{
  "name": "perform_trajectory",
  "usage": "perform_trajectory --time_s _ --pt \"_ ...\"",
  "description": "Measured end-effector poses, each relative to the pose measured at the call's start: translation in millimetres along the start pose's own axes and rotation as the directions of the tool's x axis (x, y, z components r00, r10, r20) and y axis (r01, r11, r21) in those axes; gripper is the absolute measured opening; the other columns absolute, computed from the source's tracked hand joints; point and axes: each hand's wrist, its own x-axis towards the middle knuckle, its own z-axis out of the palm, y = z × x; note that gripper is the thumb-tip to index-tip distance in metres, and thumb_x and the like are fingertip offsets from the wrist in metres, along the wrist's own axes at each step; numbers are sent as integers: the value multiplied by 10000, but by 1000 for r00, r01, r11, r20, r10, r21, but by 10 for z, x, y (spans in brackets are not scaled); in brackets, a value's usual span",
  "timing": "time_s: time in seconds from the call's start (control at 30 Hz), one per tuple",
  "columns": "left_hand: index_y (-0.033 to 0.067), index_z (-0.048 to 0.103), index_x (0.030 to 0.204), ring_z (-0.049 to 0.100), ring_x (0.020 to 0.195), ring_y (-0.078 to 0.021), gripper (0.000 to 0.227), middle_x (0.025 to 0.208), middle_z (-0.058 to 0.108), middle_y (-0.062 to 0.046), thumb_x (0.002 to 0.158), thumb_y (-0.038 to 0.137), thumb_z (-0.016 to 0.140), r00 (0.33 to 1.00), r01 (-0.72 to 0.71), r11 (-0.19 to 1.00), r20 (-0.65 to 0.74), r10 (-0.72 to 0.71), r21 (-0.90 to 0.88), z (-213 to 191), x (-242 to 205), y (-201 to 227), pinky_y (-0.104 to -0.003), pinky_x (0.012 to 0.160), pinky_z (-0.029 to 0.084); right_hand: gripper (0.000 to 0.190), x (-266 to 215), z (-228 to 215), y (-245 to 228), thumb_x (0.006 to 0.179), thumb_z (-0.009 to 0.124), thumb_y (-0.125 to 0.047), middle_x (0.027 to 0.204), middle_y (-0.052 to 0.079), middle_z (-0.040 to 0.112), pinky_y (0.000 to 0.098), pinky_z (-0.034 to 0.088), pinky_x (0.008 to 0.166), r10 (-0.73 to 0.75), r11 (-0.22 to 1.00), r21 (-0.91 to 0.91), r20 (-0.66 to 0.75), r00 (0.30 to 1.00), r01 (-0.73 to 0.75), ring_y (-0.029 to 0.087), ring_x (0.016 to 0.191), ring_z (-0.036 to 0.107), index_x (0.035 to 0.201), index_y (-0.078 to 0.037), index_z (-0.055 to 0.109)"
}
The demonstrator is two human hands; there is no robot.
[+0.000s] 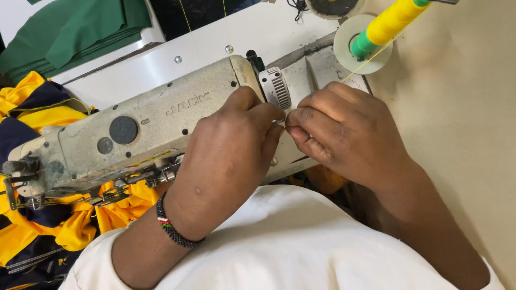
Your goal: Threading an industrial sewing machine with yellow thread, involving precise manipulation of the thread through various guides and needles.
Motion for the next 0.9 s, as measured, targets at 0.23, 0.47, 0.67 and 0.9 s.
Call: perform_trajectory --time_s 0.23,0.47,0.67,0.9 --pt "134 718 925 607 556 -427 123 888 584 -98 956 210 628 999 -15 1000 -32 15 -4 62 31 -70 -562 441 471 62 -20 -35 -43 1042 757 -132 1028 40 663 349 495 669 -5 1000 1 0 1000 5 250 846 605 1006 -96 721" --pt "129 735 917 604 547 -423 115 846 577 -93 951 191 645 999 -9 999 -53 7 -37 90 29 -105 -548 437 471 111 -510 118 -230 992 686 -66 1042 181 625 388 528 771 171 954 297 -398 901 -49 267 847 633 1060 21 689" --pt "156 752 957 616 560 -417 94 853 583 -87 931 188 667 997 -23 998 -73 19 -55 130 2 -128 -547 446 467 98 -388 637 -557 977 717 -103 1041 81 690 309 549 875 670 537 679 16 742 -500 200 977 675 1060 -56 695" --pt "140 701 898 589 560 -400 72 831 545 -86 933 190 662 997 -44 998 -59 42 -43 132 2 -134 -537 447 442 89 -142 639 -621 900 753 -17 966 36 671 274 520 813 767 405 729 58 639 -552 152 915 671 931 -79 698"
